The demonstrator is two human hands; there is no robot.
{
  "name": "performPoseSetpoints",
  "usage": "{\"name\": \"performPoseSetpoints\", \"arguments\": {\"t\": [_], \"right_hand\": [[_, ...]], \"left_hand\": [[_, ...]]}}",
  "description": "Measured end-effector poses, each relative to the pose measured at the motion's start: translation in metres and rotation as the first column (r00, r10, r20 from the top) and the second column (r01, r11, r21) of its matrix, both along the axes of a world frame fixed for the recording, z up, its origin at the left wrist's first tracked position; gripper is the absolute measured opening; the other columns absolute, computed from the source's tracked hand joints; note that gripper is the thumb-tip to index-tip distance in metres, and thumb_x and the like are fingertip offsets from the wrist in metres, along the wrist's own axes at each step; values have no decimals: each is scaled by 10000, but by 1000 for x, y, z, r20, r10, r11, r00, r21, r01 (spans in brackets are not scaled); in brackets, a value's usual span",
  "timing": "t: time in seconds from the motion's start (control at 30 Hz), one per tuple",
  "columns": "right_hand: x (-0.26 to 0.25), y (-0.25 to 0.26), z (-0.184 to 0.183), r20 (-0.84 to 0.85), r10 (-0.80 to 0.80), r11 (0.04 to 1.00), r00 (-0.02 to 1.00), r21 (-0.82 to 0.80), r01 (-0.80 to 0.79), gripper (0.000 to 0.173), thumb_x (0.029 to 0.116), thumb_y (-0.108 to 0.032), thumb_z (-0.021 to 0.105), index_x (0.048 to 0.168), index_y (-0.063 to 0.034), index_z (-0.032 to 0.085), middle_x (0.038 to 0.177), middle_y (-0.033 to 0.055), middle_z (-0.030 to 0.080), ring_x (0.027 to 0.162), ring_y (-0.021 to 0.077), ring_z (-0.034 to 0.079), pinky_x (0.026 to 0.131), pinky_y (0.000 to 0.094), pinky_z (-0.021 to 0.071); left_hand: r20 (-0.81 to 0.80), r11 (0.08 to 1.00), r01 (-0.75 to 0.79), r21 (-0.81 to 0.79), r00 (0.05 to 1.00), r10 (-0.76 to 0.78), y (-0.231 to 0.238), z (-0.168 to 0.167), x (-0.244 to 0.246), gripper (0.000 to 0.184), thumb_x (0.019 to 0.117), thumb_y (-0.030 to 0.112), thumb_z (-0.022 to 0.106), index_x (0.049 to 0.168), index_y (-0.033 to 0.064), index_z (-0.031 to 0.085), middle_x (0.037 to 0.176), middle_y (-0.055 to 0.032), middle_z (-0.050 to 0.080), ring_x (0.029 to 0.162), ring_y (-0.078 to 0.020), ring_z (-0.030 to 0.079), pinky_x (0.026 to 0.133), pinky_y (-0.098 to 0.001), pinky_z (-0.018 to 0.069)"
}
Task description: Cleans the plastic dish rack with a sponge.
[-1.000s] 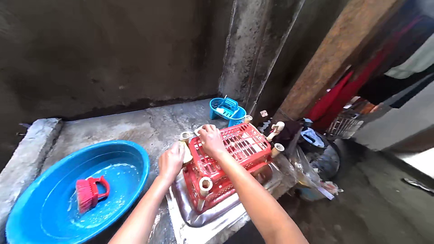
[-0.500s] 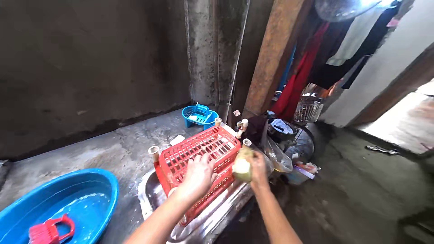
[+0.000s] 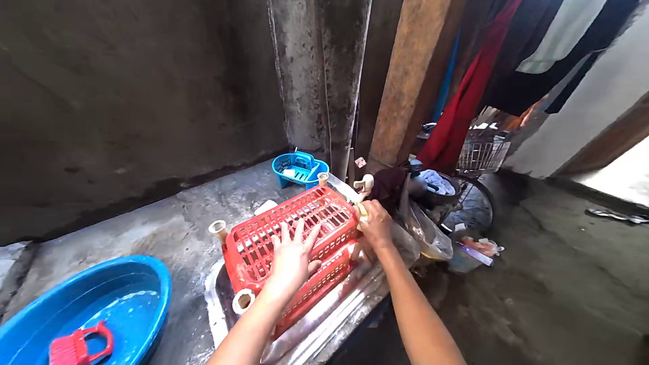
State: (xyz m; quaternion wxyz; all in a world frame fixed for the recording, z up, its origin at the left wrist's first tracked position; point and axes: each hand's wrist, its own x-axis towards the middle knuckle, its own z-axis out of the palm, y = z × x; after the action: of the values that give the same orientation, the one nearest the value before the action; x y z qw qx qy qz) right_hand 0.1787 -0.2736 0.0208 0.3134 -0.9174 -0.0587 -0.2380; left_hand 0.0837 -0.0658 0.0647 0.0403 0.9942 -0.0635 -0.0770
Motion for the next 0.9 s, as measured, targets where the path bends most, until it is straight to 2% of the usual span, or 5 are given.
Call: {"name": "performPoseSetpoints", "arguments": {"t": [0.1, 0.27, 0.37, 0.6, 0.9], "right_hand": [[11, 10, -16, 129, -82, 937, 988, 348, 33, 314, 1021, -173, 553, 1002, 82, 735, 997, 240, 720, 982, 378, 703, 912, 555, 532], [25, 31, -26, -32, -225, 207, 974, 975, 79, 429, 1118, -284, 358, 1022, 27, 638, 851, 111, 612, 796, 177, 630, 757, 377, 544], [25, 32, -24, -67, -220, 37, 973, 996, 77, 373, 1117, -254, 384, 1125, 39, 613, 958, 142, 616, 873, 195, 628, 803, 386, 546], [-5, 7, -78, -160, -240, 802, 957, 523, 289, 315, 944, -122, 660, 1173, 94, 676, 1135, 266, 705, 1103, 371, 680, 1006, 534, 510], [-5, 36, -45, 1, -300, 791, 954, 559, 249, 428, 1057, -189, 496, 1318, 149, 536, 1284, 359, 590, 1248, 460, 571, 1100, 529, 424]], "left_hand": [[-1, 999, 16, 34, 1000, -16, 0, 0, 3, 849, 933, 498, 684, 1637, 325, 241, 1698, -180, 158, 1502, -514, 219, 1132, -634, 304], [13, 999, 27, 18, 1000, -27, 1, -3, 2, 837, 931, 485, 692, 1631, 314, 267, 1687, -207, 173, 1483, -534, 246, 1136, -604, 338], [21, 999, 31, 23, 999, -31, 1, -2, 4, 836, 935, 483, 686, 1633, 311, 258, 1686, -215, 169, 1485, -536, 240, 1147, -598, 327], [7, 999, 31, 37, 999, -31, 1, -2, 3, 837, 943, 480, 676, 1638, 311, 241, 1684, -222, 167, 1488, -531, 234, 1142, -604, 334], [22, 999, 26, 33, 999, -27, 1, -4, 2, 832, 936, 464, 689, 1633, 313, 261, 1677, -223, 192, 1471, -527, 270, 1131, -599, 340]]}}
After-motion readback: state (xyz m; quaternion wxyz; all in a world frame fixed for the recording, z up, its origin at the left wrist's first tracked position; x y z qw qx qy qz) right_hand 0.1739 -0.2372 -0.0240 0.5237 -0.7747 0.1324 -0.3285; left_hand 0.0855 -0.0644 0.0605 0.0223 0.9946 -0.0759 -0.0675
